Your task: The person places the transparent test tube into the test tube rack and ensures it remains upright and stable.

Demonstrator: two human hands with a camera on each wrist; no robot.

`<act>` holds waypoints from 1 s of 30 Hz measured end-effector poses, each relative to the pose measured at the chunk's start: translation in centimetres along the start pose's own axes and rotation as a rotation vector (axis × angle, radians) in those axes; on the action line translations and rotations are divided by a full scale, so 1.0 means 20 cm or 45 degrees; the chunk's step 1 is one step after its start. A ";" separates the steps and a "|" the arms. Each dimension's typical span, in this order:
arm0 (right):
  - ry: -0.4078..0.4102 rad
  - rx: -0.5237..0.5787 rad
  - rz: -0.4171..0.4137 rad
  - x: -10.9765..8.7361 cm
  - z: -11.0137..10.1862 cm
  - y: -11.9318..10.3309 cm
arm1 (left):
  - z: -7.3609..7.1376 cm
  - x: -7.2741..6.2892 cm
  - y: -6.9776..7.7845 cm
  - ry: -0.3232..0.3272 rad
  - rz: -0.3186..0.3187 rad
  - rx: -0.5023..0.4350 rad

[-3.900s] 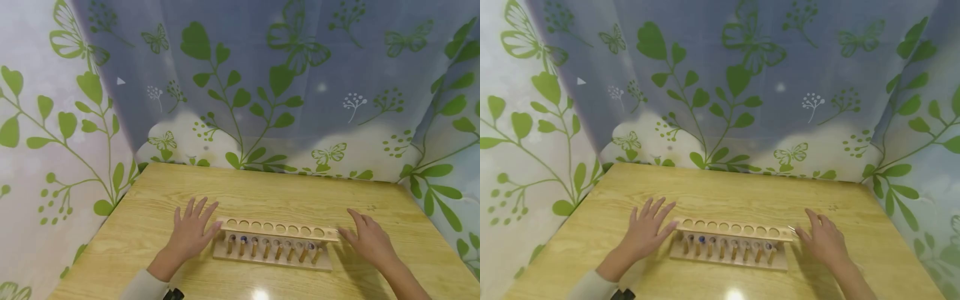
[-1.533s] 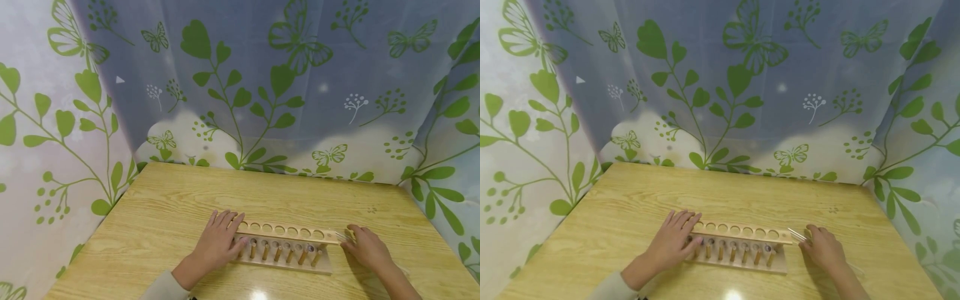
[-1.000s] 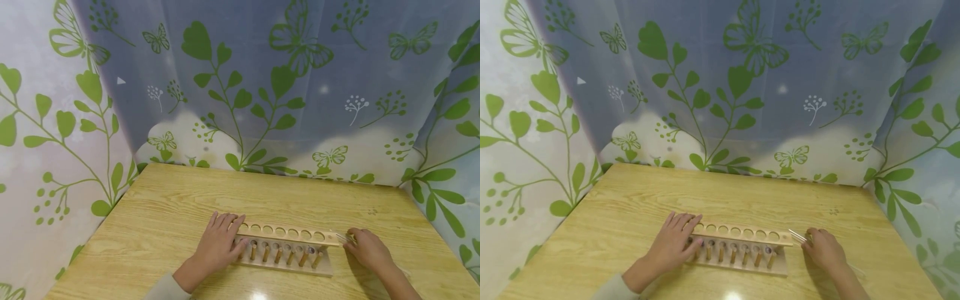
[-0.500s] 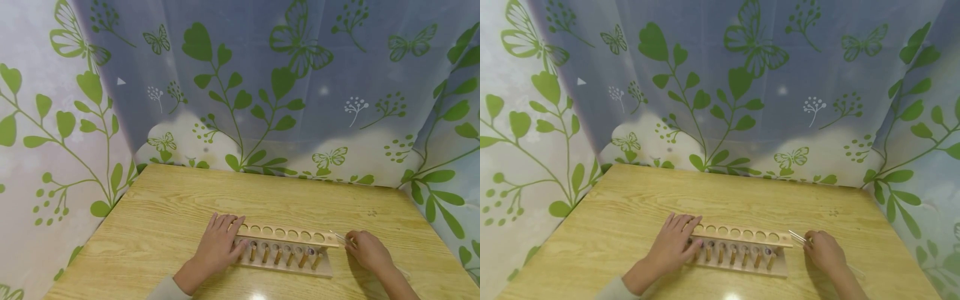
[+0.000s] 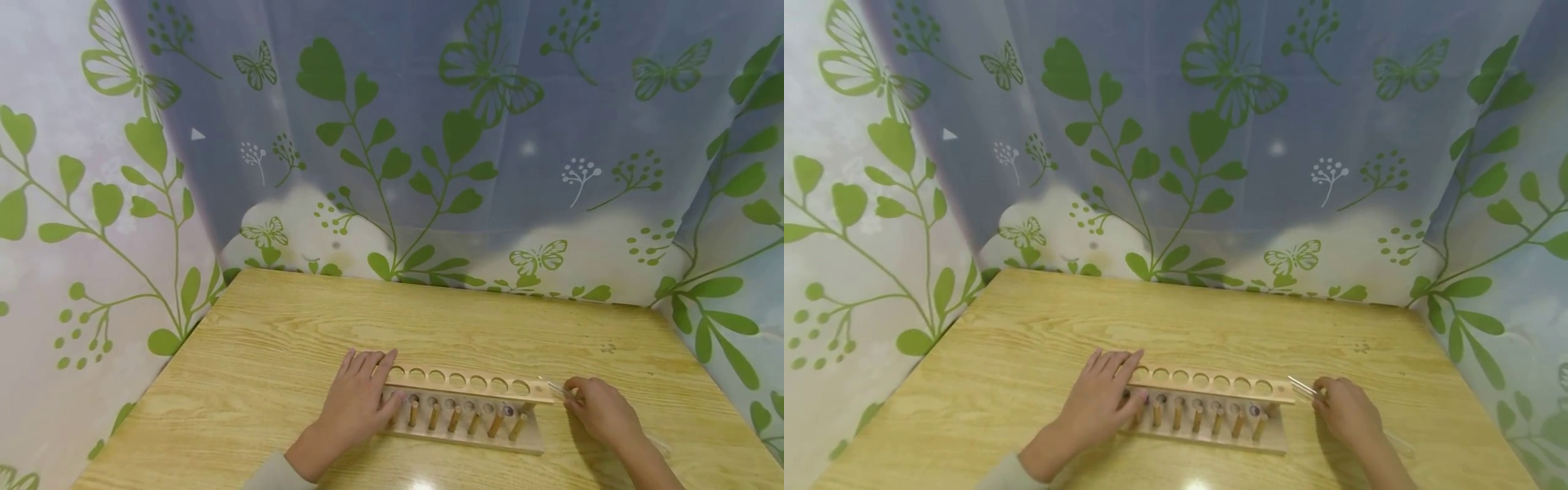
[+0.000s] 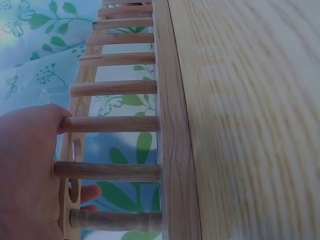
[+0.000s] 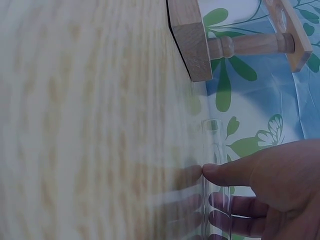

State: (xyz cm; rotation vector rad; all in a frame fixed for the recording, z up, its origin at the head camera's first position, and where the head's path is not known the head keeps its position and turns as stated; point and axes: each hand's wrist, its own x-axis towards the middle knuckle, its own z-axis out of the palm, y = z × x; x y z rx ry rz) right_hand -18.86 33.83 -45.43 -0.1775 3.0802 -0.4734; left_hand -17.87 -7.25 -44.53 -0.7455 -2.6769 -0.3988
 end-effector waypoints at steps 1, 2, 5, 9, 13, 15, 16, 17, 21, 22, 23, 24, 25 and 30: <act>0.007 -0.001 -0.003 0.00 0.00 0.00 | 0.00 0.00 0.00 -0.003 -0.004 0.006; 0.013 -0.002 -0.006 0.00 0.00 0.00 | 0.00 0.00 0.00 -0.005 -0.007 0.009; 0.027 -0.006 -0.015 -0.01 0.00 0.00 | 0.00 0.00 0.01 -0.001 -0.010 0.016; 0.055 0.001 -0.021 -0.01 0.01 -0.01 | 0.00 0.00 0.01 0.009 -0.011 0.016; 0.149 -0.002 -0.052 -0.03 0.02 -0.01 | 0.01 0.00 0.01 0.018 -0.015 0.020; 0.209 -0.005 -0.068 -0.03 0.02 -0.02 | 0.01 0.00 0.01 0.016 -0.022 0.026; 0.235 -0.006 -0.072 -0.03 0.02 -0.03 | 0.01 0.00 0.01 0.018 -0.024 0.028; 0.257 -0.007 -0.074 -0.03 0.02 -0.03 | 0.01 0.00 0.01 0.018 -0.027 0.027; 0.309 -0.001 -0.068 -0.03 0.01 -0.06 | 0.01 0.00 0.01 0.021 -0.036 0.023; 0.321 0.001 -0.069 -0.03 0.01 -0.07 | 0.02 0.00 0.01 0.023 -0.036 0.022; 0.332 0.003 -0.070 -0.03 0.01 -0.07 | 0.02 0.00 0.01 0.023 -0.037 0.021; 0.341 0.007 -0.072 -0.02 0.01 -0.08 | 0.02 0.00 0.01 0.024 -0.037 0.021; 0.350 0.011 -0.074 -0.02 0.01 -0.08 | 0.02 0.00 0.01 0.024 -0.036 0.022; 0.384 0.031 -0.073 -0.02 0.01 -0.10 | 0.02 0.01 0.01 0.027 -0.032 0.020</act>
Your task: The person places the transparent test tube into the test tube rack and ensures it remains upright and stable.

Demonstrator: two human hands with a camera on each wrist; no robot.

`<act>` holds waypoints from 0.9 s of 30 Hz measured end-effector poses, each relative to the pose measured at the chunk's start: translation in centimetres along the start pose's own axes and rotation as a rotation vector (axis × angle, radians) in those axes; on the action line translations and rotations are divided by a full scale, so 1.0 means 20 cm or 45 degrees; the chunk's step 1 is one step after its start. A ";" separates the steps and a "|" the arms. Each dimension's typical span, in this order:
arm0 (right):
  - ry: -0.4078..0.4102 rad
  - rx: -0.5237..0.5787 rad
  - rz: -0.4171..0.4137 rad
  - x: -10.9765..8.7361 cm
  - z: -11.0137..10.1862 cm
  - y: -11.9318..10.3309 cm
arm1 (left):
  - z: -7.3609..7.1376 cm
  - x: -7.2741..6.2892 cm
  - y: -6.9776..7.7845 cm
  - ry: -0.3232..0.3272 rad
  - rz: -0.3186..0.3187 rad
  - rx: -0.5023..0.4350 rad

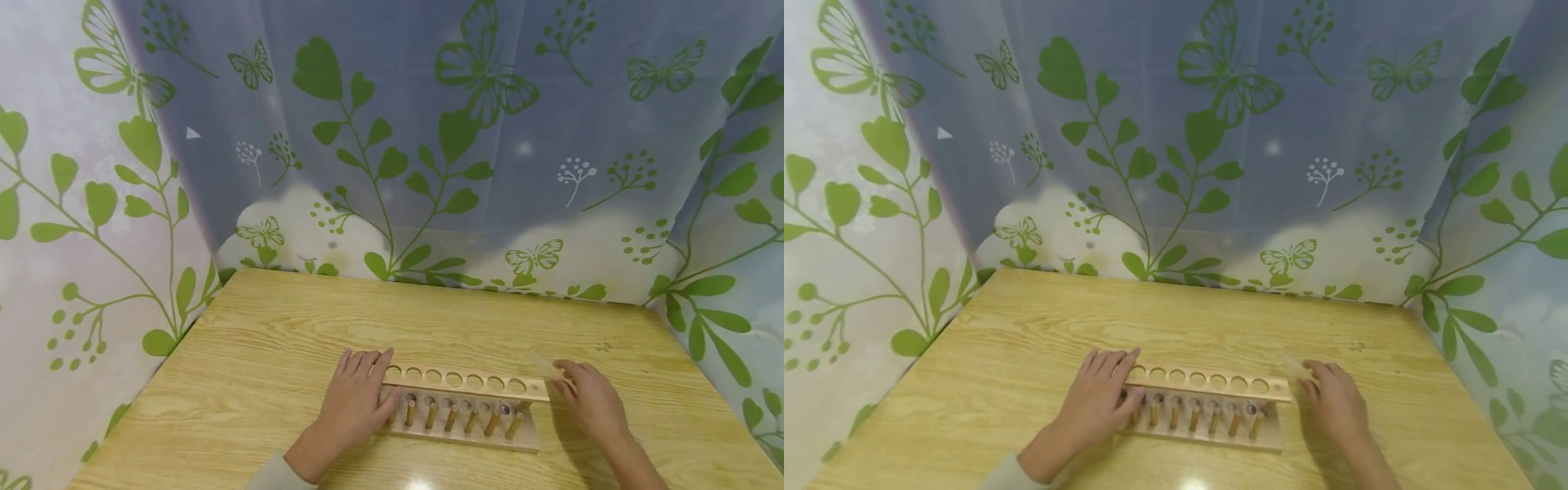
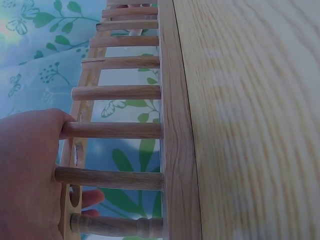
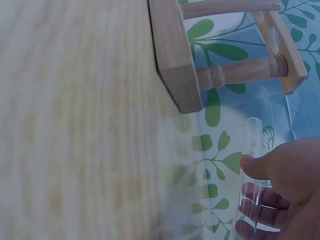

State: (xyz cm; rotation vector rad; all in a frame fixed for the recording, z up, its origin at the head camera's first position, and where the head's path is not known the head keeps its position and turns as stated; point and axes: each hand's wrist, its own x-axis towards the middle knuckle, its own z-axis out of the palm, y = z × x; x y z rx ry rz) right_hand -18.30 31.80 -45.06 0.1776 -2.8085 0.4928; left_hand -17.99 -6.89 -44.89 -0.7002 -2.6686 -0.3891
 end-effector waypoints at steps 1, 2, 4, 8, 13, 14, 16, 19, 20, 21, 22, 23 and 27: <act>0.013 0.001 -0.002 0.00 0.00 -0.01 | 0.00 0.00 0.00 0.001 0.000 -0.001; 0.025 0.004 -0.005 0.01 0.00 -0.01 | 0.00 0.00 0.00 0.002 -0.001 -0.001; 0.043 0.010 -0.005 0.02 0.00 -0.02 | 0.00 0.00 0.00 0.003 -0.006 0.000; 0.070 0.038 0.013 0.04 -0.01 -0.06 | 0.00 0.01 0.00 0.001 -0.014 0.006; 0.091 0.062 0.027 0.06 0.00 -0.10 | 0.00 0.01 0.01 0.008 -0.019 0.003; 0.092 0.065 0.030 0.06 0.01 -0.11 | 0.00 0.01 0.01 0.008 -0.019 -0.002; 0.095 0.072 0.035 0.07 0.01 -0.11 | 0.00 0.01 0.01 0.006 -0.018 -0.007; 0.113 0.087 0.039 0.07 0.01 -0.12 | 0.00 0.01 0.01 0.001 -0.011 -0.017; 0.126 0.093 0.038 0.07 0.01 -0.12 | 0.00 0.01 0.01 -0.001 -0.010 -0.019; 0.145 0.099 0.033 0.07 0.02 -0.12 | -0.01 0.01 0.01 0.000 -0.008 -0.020; 0.166 0.109 0.029 0.07 0.02 -0.12 | -0.01 0.00 0.01 0.000 -0.009 -0.021; 0.187 0.117 0.023 0.07 0.02 -0.13 | -0.01 0.00 0.01 0.001 -0.010 -0.022; 0.259 0.153 0.005 0.08 0.03 -0.14 | -0.01 0.00 0.01 0.009 -0.012 -0.021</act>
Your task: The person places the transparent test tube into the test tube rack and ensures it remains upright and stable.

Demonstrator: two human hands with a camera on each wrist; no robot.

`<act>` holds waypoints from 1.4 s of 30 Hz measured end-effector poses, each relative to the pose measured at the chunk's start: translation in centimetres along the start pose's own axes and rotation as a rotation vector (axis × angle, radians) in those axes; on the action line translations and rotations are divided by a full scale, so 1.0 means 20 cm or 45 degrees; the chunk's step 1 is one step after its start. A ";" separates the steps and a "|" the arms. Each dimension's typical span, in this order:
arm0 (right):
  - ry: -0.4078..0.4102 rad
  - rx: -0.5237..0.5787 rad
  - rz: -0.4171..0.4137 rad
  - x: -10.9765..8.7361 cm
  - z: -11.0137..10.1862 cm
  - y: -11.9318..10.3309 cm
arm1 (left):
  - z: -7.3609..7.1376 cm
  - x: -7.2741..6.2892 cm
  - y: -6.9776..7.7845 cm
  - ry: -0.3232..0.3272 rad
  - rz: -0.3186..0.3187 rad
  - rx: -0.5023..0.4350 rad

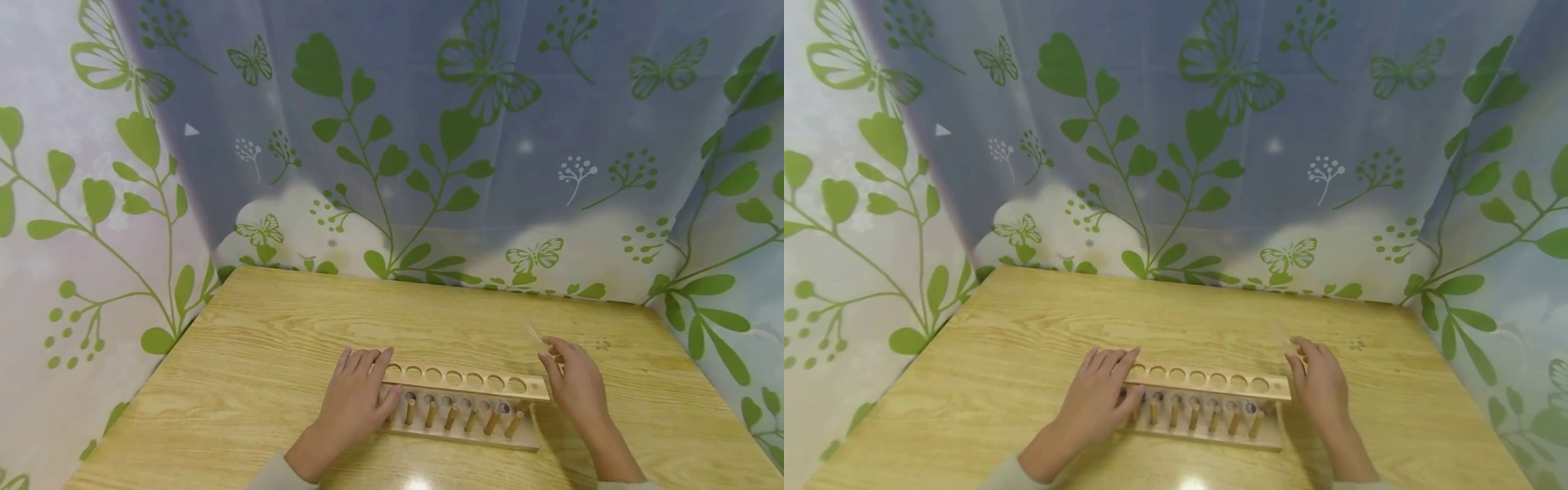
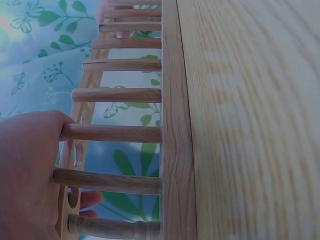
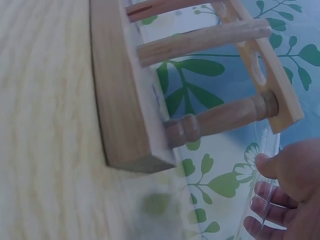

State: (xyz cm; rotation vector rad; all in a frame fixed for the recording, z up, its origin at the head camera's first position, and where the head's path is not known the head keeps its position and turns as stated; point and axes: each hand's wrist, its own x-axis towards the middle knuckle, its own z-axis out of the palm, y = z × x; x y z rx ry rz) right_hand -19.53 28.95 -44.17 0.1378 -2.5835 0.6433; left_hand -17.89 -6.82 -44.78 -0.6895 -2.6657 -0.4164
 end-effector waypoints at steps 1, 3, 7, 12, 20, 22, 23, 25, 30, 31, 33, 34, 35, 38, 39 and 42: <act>0.012 0.007 -0.002 0.00 0.00 0.00 | 0.00 0.00 0.00 0.001 -0.001 0.004; 0.030 0.016 -0.009 0.01 0.00 -0.01 | 0.00 0.00 0.00 0.006 0.000 0.002; 0.061 0.038 -0.013 0.02 0.00 -0.02 | 0.00 0.00 0.00 0.016 -0.002 0.004; 0.086 0.076 0.034 0.03 -0.01 -0.04 | 0.01 0.00 0.00 0.035 0.012 0.017; 0.147 0.110 0.070 0.03 -0.05 -0.07 | 0.01 0.00 -0.01 0.032 0.016 0.025; 0.185 0.115 0.057 0.03 -0.07 -0.07 | 0.01 0.00 0.00 0.021 0.010 0.018; 0.201 0.119 0.049 0.03 -0.07 -0.08 | 0.00 0.00 0.00 0.016 0.007 0.015; 0.240 0.138 0.034 0.03 -0.08 -0.08 | 0.00 0.00 0.00 0.017 0.005 0.011; 0.341 0.212 0.006 0.04 -0.09 -0.10 | 0.01 0.00 0.00 0.043 0.017 0.023; 0.359 0.223 0.002 0.04 -0.10 -0.11 | 0.01 0.00 0.00 0.047 0.020 0.023; 0.383 0.229 -0.003 0.04 -0.09 -0.12 | 0.01 0.00 -0.01 0.051 0.021 0.019; 0.393 0.234 -0.007 0.04 -0.09 -0.12 | 0.01 0.00 -0.01 0.050 0.020 0.017; 0.401 0.242 -0.011 0.04 -0.09 -0.12 | 0.01 0.00 -0.01 0.050 0.019 0.014; 0.417 0.262 -0.028 0.04 -0.09 -0.12 | 0.02 0.00 -0.01 0.047 0.014 0.009; 0.421 0.269 -0.034 0.04 -0.09 -0.12 | 0.02 0.00 -0.01 0.047 0.012 0.007; 0.426 0.285 -0.049 0.04 -0.09 -0.12 | 0.03 0.00 -0.01 0.049 0.012 0.008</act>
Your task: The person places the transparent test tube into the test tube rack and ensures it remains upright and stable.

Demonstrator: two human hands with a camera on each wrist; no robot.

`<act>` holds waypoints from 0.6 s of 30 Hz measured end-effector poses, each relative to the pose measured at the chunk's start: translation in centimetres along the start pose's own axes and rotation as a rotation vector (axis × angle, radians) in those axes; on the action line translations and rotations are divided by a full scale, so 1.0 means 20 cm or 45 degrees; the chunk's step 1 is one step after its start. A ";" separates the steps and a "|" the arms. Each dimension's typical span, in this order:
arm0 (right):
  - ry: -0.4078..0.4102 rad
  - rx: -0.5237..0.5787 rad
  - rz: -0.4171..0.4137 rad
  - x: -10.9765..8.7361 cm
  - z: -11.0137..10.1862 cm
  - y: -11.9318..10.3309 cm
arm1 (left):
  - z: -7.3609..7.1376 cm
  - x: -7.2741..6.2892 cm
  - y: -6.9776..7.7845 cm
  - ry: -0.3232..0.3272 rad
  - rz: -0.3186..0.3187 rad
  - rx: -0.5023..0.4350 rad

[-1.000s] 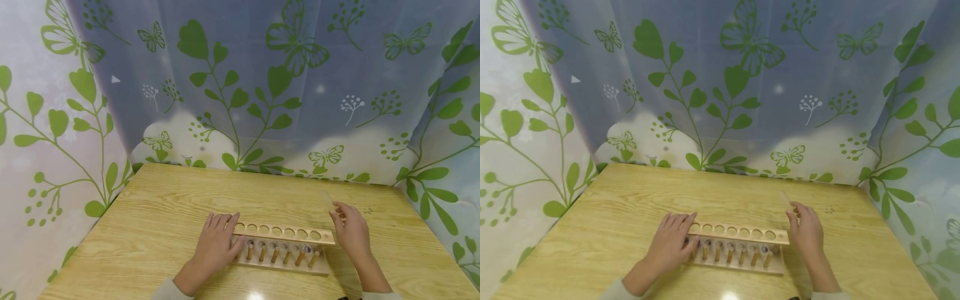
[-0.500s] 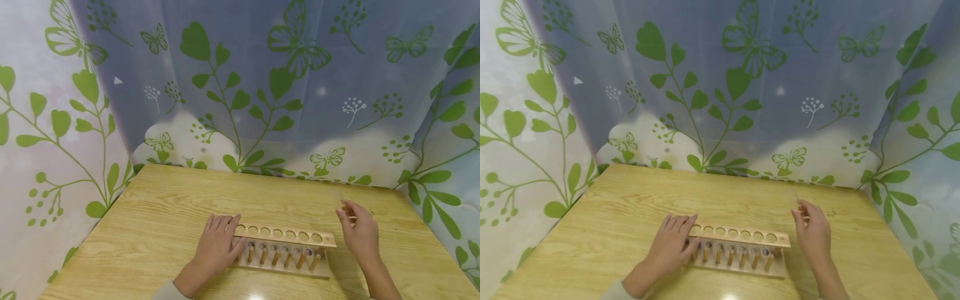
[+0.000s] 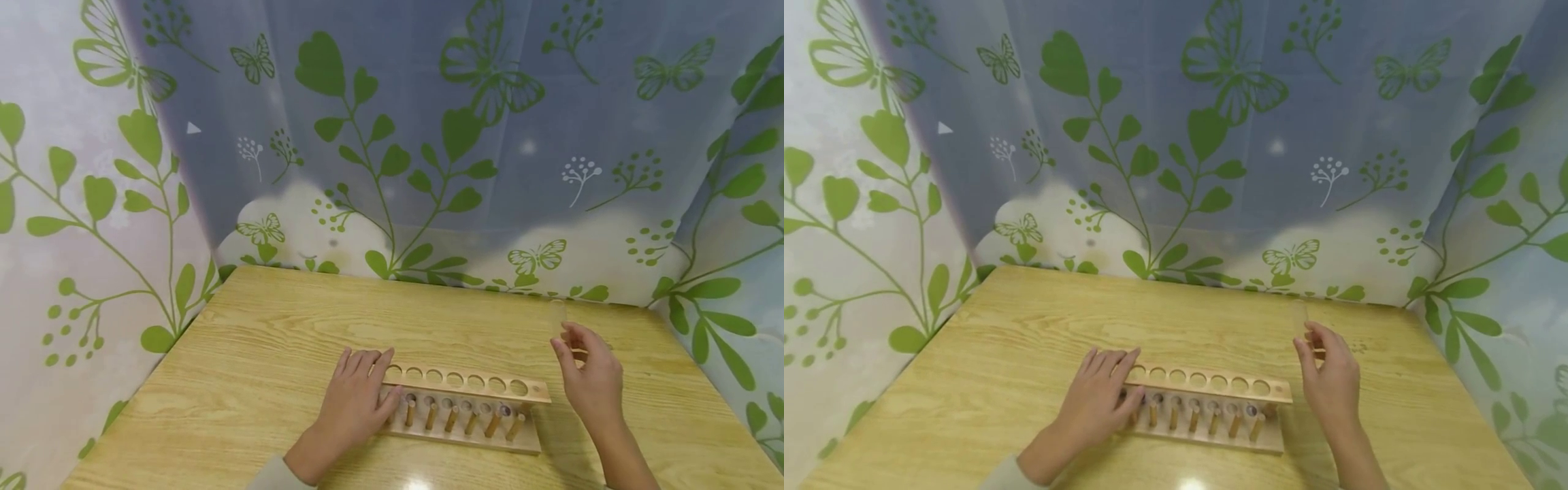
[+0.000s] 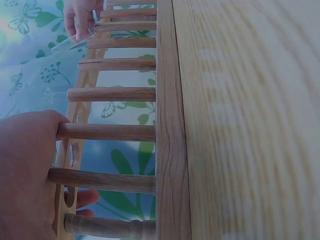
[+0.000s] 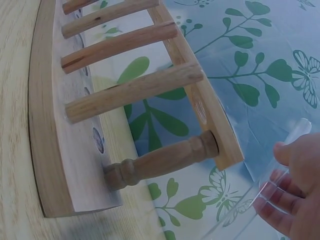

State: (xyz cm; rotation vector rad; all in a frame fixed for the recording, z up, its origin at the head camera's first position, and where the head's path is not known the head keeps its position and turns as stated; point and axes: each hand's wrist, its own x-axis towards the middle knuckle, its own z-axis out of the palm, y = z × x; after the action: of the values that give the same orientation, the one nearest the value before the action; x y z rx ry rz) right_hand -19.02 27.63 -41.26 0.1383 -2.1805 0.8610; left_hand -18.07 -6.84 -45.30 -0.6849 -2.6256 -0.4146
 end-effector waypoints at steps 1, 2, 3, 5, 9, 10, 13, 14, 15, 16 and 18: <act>0.001 0.006 -0.003 0.00 0.00 0.00 | 0.00 0.00 0.00 0.001 0.002 0.000; 0.001 0.011 -0.004 0.00 0.00 0.00 | 0.00 0.00 0.00 0.002 0.004 0.000; 0.002 0.015 -0.004 0.00 0.00 0.00 | 0.00 0.00 0.00 0.002 0.006 0.002; 0.004 0.025 0.001 0.00 0.00 -0.01 | 0.00 0.00 0.00 0.002 0.007 0.004; 0.021 0.044 0.014 0.00 -0.01 -0.02 | 0.00 0.00 0.00 0.003 0.006 0.003; 0.027 0.047 0.015 0.00 -0.01 -0.02 | -0.01 0.00 0.01 0.003 0.006 0.000; 0.050 0.053 0.009 0.00 -0.01 -0.02 | -0.01 0.00 0.01 0.004 0.004 -0.003; 0.057 0.054 0.007 0.00 -0.01 -0.02 | -0.01 0.00 0.01 0.003 0.003 -0.004; 0.061 0.055 0.004 0.00 -0.01 -0.02 | -0.01 0.00 0.01 0.002 0.002 -0.001; 0.064 0.057 0.001 0.00 -0.01 -0.02 | -0.01 0.00 0.01 0.001 0.001 0.001; 0.068 0.067 -0.004 0.00 0.00 -0.03 | -0.01 0.00 0.01 0.001 0.000 0.003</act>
State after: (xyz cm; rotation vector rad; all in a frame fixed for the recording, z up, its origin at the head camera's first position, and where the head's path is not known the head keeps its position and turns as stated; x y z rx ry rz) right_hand -18.80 27.31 -40.92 0.1425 -2.1083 0.9104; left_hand -17.97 -6.73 -45.09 -0.6833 -2.6253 -0.4115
